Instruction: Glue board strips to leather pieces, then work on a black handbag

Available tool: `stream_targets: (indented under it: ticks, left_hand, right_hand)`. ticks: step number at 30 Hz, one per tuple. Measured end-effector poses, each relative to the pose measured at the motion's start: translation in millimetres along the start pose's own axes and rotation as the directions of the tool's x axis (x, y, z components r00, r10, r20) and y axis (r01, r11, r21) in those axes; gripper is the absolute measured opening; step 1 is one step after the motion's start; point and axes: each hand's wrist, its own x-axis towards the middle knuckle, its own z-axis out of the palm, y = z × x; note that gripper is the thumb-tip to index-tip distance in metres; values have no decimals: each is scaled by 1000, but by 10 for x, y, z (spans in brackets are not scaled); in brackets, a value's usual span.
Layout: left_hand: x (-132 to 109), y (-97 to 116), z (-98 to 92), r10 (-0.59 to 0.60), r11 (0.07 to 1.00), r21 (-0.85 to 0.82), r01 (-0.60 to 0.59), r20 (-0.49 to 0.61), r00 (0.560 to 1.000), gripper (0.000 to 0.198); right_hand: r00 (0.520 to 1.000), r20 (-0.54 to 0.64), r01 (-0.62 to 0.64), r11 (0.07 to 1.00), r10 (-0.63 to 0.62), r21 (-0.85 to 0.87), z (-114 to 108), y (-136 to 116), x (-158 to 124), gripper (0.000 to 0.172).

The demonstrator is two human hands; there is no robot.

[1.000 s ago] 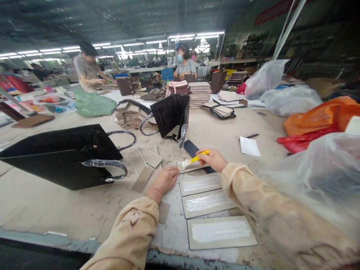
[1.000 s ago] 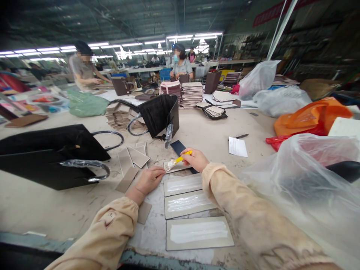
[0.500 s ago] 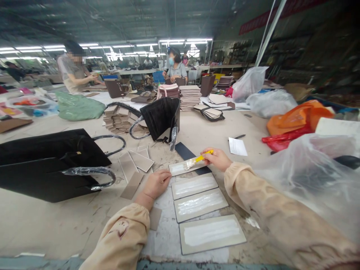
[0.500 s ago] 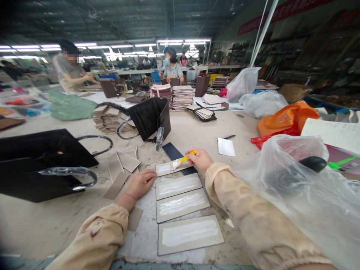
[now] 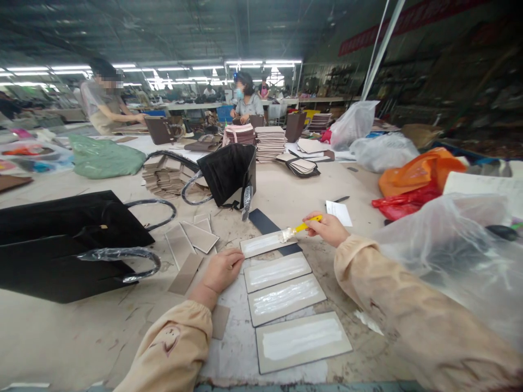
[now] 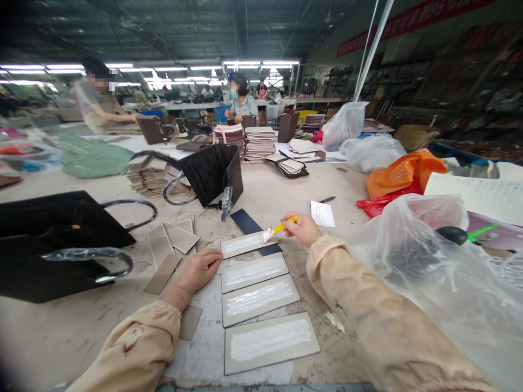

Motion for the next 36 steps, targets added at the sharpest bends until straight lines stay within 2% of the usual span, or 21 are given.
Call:
stream_targets:
  ticks: [8,13,16,19,23,26,31,36]
  left_hand:
    - [0,-6,8,6,1000,-1,-6,-6,1000,21]
    - [-5,-6,3,2,1000,1,-2,3,1000,20]
    - [-8,0,0,0,1000,3,0,16,1000,20]
    - [-9,7,-2,-1,1000,4,1,19,1000,20]
    - [-4,16,-5,-2,1000,-2,2,16,1000,21]
    - [-5,11,-5,0,1000,-6,0,20,1000,21]
    - [-17,-13,11,-17,1000,-9,17,29,999,21]
    - [-19,-17,21,-15,1000,-2,16,18,1000,20]
  right_hand:
    - [998,-56,1,998,-4,-65,-129,39,-27,13]
    - [986,-129,91,990,-104,-105,-137,-32,-96,14]
    - [978,-151,152,988,-146,25,17,-122,-130,18]
    - [988,-19,153,978,-151,141,307,-220,-147,21]
    - [979,153,120,987,-135,105,692,-314,-150,18]
    - [971,218,89,994,-100,59,814,-327,-130,15]
    - [959,264,115,993,-105,-24,654,-262,-56,14]
    - [983,165,101,991,-86,-84,330,-159,-18,12]
